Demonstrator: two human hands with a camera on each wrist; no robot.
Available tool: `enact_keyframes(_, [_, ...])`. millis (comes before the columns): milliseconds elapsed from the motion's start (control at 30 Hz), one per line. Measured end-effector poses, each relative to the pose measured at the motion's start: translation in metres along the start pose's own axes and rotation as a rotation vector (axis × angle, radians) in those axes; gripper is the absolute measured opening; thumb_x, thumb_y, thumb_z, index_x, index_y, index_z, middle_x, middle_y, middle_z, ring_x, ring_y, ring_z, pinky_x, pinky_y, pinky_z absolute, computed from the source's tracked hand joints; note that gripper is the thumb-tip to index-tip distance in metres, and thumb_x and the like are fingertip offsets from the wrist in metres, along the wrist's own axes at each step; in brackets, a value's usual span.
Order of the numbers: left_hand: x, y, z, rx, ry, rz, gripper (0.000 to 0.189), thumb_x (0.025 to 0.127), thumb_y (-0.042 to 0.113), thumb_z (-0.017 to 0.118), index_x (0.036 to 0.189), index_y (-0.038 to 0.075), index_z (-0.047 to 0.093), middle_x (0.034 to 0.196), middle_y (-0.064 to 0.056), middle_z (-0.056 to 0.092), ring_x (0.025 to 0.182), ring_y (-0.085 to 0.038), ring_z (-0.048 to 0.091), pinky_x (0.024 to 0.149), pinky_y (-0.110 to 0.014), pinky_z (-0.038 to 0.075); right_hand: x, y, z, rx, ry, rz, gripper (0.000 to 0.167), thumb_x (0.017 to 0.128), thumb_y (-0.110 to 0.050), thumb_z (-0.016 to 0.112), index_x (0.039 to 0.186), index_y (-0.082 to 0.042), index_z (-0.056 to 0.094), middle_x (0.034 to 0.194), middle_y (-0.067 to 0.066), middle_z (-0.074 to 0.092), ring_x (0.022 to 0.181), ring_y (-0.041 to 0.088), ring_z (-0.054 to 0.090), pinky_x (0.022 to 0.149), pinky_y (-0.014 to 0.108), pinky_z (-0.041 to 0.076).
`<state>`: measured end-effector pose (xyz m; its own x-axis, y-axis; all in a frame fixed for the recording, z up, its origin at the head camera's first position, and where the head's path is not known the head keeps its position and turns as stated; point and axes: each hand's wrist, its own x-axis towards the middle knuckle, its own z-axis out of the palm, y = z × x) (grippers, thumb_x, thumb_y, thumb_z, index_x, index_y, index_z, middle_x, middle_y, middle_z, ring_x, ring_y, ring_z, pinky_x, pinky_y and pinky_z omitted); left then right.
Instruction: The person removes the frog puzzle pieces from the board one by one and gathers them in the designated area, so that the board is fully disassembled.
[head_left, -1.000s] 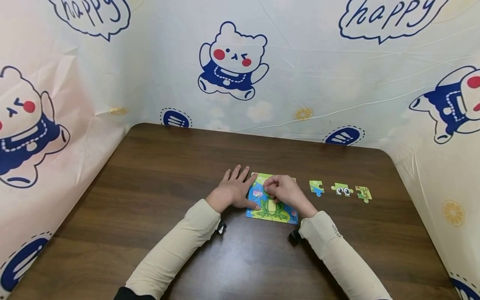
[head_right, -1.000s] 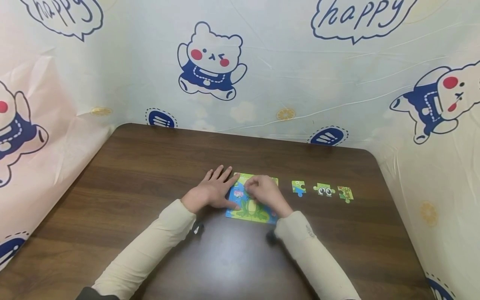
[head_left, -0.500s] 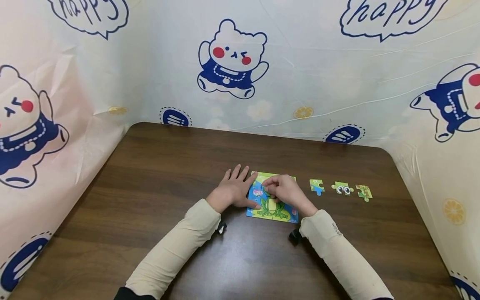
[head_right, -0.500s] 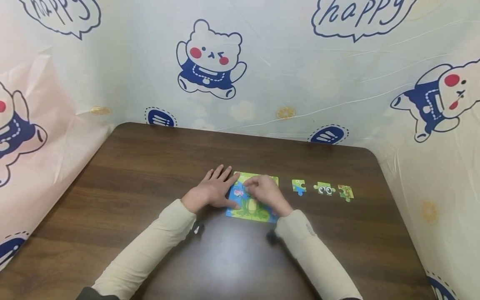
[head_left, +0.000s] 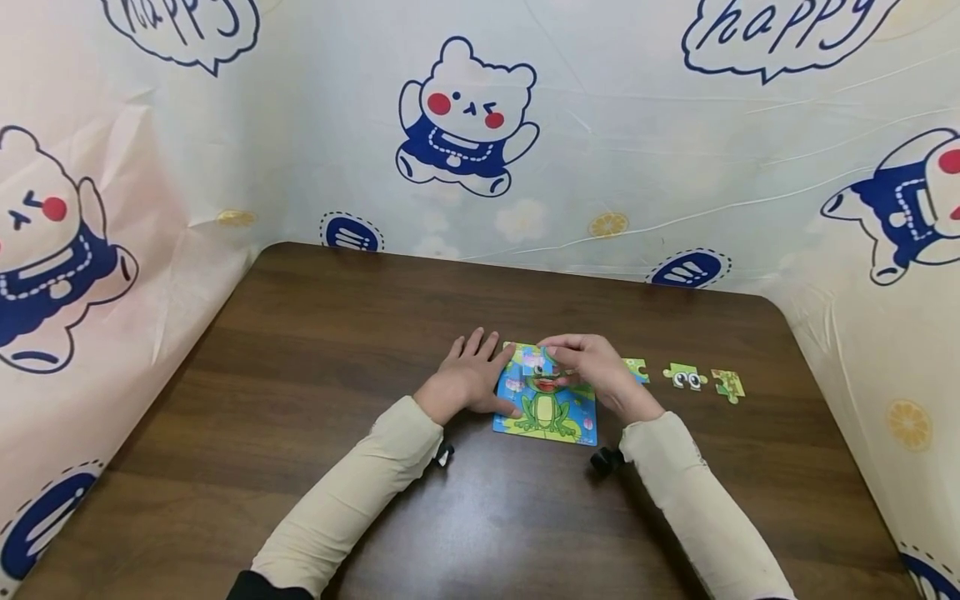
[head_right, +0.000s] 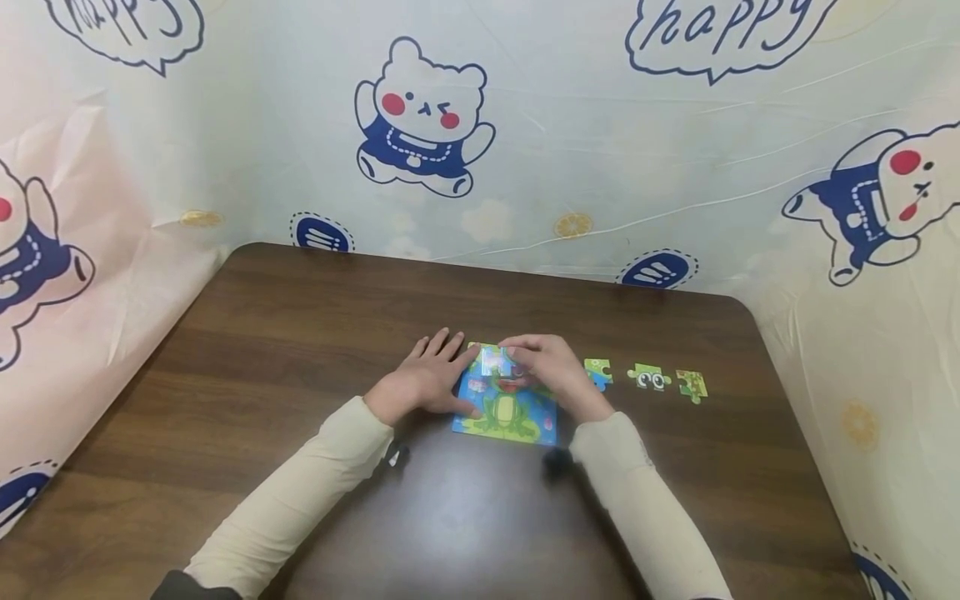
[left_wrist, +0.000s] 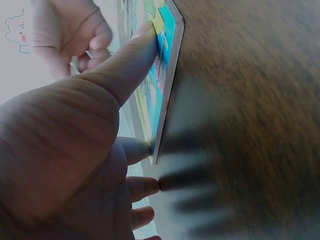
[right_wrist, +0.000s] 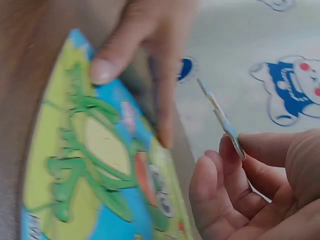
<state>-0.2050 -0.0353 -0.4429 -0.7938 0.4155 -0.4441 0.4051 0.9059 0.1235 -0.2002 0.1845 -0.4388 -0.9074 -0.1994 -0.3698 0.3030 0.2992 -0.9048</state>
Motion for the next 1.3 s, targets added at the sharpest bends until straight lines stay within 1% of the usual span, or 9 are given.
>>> enact_keyframes(67, [-0.001, 0.000, 0.000, -0.001, 0.004, 0.002, 0.107, 0.084, 0.077, 0.061, 0.165, 0.030, 0.009, 0.173, -0.007, 0.002, 0.160, -0.032, -0.006, 0.128, -0.053, 0.004, -0.002, -0.003, -0.007, 0.072, -0.008, 0.000, 0.033, 0.106, -0.025, 0.056, 0.131, -0.006, 0.066, 0.117, 0.009, 0.069, 0.095, 0.021, 0.069, 0.083, 0.036, 0.061])
enact_keyframes(133, [-0.001, 0.000, 0.000, -0.003, 0.012, 0.006, 0.107, 0.084, 0.076, 0.062, 0.165, 0.029, 0.010, 0.173, -0.007, 0.002, 0.160, -0.032, -0.005, 0.128, -0.053, 0.004, -0.005, -0.004, -0.014, 0.170, -0.015, 0.004, 0.033, 0.106, -0.023, 0.056, 0.131, -0.005, 0.065, 0.112, 0.006, 0.070, 0.093, 0.019, 0.070, 0.084, 0.033, 0.062])
enact_keyframes(267, [-0.002, -0.001, 0.001, -0.009, 0.026, 0.014, 0.107, 0.084, 0.076, 0.062, 0.165, 0.029, 0.011, 0.173, -0.007, 0.003, 0.160, -0.032, -0.004, 0.128, -0.053, 0.005, -0.010, -0.007, -0.027, 0.368, -0.006, 0.009, 0.025, 0.105, -0.019, 0.057, 0.125, -0.007, 0.067, 0.102, 0.002, 0.071, 0.080, 0.013, 0.070, 0.079, 0.029, 0.062])
enact_keyframes(367, [-0.003, -0.002, 0.003, -0.011, 0.034, 0.019, 0.108, 0.084, 0.076, 0.062, 0.165, 0.028, 0.011, 0.173, -0.007, 0.004, 0.160, -0.033, -0.004, 0.128, -0.054, 0.005, -0.016, -0.008, -0.038, 0.436, 0.014, -0.008, 0.020, 0.105, -0.017, 0.057, 0.118, -0.010, 0.070, 0.099, 0.002, 0.072, 0.073, 0.011, 0.067, 0.077, 0.027, 0.062])
enact_keyframes(633, [-0.004, -0.003, 0.006, -0.010, 0.050, 0.022, 0.108, 0.083, 0.077, 0.062, 0.165, 0.027, 0.011, 0.173, -0.008, 0.005, 0.160, -0.033, -0.003, 0.128, -0.054, 0.005, -0.036, -0.008, -0.069, 0.472, 0.051, -0.027, 0.019, 0.103, -0.014, 0.059, 0.117, -0.013, 0.072, 0.096, 0.002, 0.071, 0.072, 0.010, 0.068, 0.077, 0.027, 0.062])
enact_keyframes(867, [-0.004, -0.004, 0.005, -0.008, 0.046, 0.022, 0.108, 0.084, 0.077, 0.061, 0.165, 0.027, 0.010, 0.173, -0.008, 0.004, 0.160, -0.033, -0.003, 0.128, -0.054, 0.005, -0.059, -0.001, -0.098, 0.481, 0.068, -0.042, 0.016, 0.102, -0.014, 0.062, 0.108, -0.018, 0.077, 0.096, 0.001, 0.076, 0.075, 0.010, 0.072, 0.077, 0.028, 0.062])
enact_keyframes(1033, [-0.003, -0.003, 0.005, -0.007, 0.049, 0.027, 0.109, 0.083, 0.077, 0.062, 0.165, 0.027, 0.010, 0.173, -0.008, 0.005, 0.160, -0.033, -0.003, 0.128, -0.054, 0.005, -0.075, 0.008, -0.119, 0.508, 0.073, -0.073, 0.019, 0.102, -0.011, 0.061, 0.112, -0.016, 0.076, 0.099, 0.000, 0.075, 0.078, 0.012, 0.074, 0.073, 0.027, 0.062])
enact_keyframes(1167, [-0.003, -0.002, 0.005, -0.012, 0.044, 0.027, 0.109, 0.083, 0.077, 0.062, 0.165, 0.027, 0.009, 0.173, -0.008, 0.004, 0.160, -0.033, -0.004, 0.128, -0.054, 0.004, -0.083, 0.014, -0.130, 0.530, 0.062, -0.085, 0.021, 0.103, -0.010, 0.058, 0.112, -0.016, 0.076, 0.098, 0.002, 0.074, 0.080, 0.014, 0.076, 0.073, 0.027, 0.062])
enact_keyframes(1300, [-0.003, -0.001, 0.005, -0.012, 0.045, 0.028, 0.109, 0.083, 0.077, 0.062, 0.165, 0.027, 0.009, 0.173, -0.008, 0.004, 0.160, -0.033, -0.005, 0.128, -0.054, 0.004, -0.085, 0.021, -0.136, 0.539, 0.063, -0.079, 0.021, 0.103, -0.010, 0.059, 0.112, -0.016, 0.077, 0.097, 0.003, 0.075, 0.079, 0.014, 0.075, 0.074, 0.028, 0.062])
